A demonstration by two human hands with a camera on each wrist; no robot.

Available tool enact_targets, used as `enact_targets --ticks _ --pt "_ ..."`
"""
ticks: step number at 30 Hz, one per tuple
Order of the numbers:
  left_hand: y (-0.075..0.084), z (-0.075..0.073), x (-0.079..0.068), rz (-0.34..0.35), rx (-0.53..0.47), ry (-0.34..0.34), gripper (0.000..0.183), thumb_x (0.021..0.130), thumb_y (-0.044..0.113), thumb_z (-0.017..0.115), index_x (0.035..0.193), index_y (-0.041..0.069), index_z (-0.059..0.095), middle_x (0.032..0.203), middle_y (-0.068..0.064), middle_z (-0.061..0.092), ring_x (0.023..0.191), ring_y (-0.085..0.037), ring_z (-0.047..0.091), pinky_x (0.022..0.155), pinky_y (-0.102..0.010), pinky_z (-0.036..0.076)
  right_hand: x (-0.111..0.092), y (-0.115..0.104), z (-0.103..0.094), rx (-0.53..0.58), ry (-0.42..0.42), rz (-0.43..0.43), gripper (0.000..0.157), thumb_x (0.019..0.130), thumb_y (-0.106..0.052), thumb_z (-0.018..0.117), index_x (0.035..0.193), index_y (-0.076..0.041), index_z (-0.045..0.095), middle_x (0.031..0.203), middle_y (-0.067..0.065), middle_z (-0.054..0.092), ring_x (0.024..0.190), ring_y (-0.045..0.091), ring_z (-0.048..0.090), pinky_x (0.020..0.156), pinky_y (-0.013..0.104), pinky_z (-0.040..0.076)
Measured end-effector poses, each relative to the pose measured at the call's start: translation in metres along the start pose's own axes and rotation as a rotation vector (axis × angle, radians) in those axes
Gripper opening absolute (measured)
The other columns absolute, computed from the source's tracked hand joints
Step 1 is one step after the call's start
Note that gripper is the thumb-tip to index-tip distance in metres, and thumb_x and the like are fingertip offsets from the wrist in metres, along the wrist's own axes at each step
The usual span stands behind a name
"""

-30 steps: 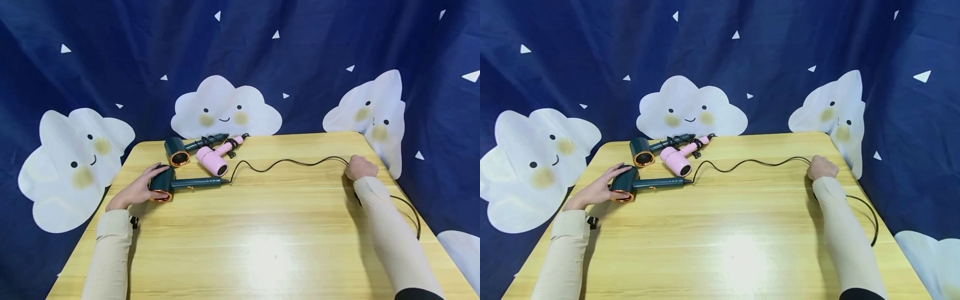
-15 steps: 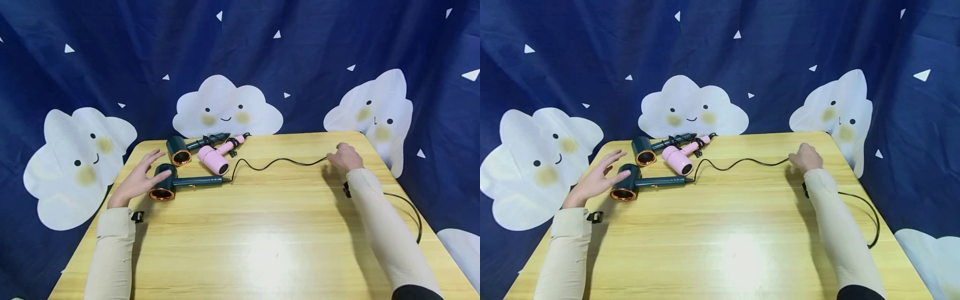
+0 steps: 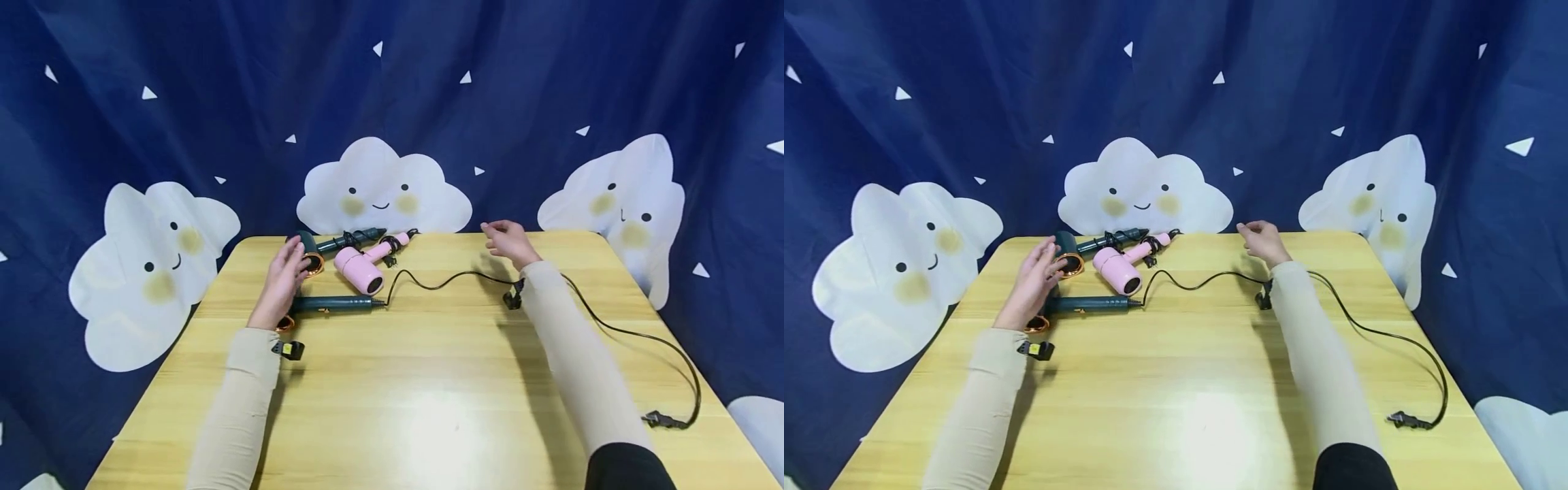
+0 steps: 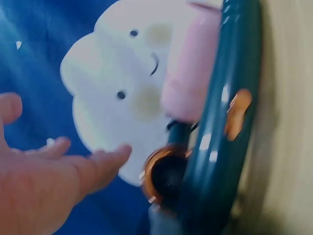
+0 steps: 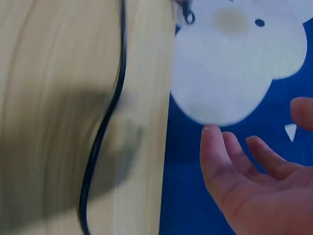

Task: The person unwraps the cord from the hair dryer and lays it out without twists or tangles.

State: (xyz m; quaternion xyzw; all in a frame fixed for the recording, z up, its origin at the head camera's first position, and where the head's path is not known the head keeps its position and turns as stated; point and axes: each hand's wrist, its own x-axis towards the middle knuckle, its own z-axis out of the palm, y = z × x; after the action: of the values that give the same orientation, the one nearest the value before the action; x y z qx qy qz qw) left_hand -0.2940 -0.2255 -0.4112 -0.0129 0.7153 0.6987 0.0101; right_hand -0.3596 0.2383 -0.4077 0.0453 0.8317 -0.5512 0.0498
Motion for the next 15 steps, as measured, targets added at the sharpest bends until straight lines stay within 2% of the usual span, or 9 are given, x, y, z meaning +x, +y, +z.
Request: enact_targets --ticks 3,6,10,15 --pt "-0.009 0.016 0.005 -0.072 -0.078 0.007 0.069 0.110 0.046 0.039 0.168 0.022 0.010 0.175 -0.007 0.013 0.158 -0.035 0.027 0.126 -0.046 0.026 0.010 -0.005 0.014 0.093 -0.020 0.020 0.063 0.109 -0.040 0.049 0.155 0.002 0.039 0.156 0.025 0.045 0.129 0.037 0.060 0.110 0.044 0.052" --pt "-0.014 0.030 0.009 -0.111 -0.148 0.007 0.070 0.110 0.045 0.040 0.168 0.023 0.006 0.176 -0.006 0.010 0.159 -0.035 0.024 0.128 -0.048 0.023 0.018 -0.008 0.026 0.182 -0.028 0.037 0.064 0.109 -0.037 0.049 0.158 0.002 0.034 0.159 0.027 0.041 0.141 0.043 0.051 0.116 0.047 0.046" --pt "-0.017 0.041 0.013 -0.146 -0.235 -0.012 0.074 0.111 0.044 0.040 0.168 0.021 0.001 0.176 -0.007 0.000 0.160 -0.040 0.013 0.131 -0.052 0.014 0.026 -0.009 0.046 0.308 -0.051 0.071 0.071 0.109 -0.039 0.050 0.162 0.002 0.025 0.162 0.030 0.036 0.145 0.045 0.046 0.119 0.045 0.043" --pt "-0.022 0.044 0.013 -0.224 -0.311 -0.017 0.073 0.111 0.043 0.040 0.168 0.021 0.001 0.175 -0.011 -0.007 0.161 -0.043 0.005 0.132 -0.050 0.010 0.037 -0.003 0.077 0.388 -0.169 0.139 0.079 0.110 -0.042 0.045 0.165 0.000 0.008 0.164 0.033 0.028 0.150 0.043 0.040 0.122 0.042 0.039"
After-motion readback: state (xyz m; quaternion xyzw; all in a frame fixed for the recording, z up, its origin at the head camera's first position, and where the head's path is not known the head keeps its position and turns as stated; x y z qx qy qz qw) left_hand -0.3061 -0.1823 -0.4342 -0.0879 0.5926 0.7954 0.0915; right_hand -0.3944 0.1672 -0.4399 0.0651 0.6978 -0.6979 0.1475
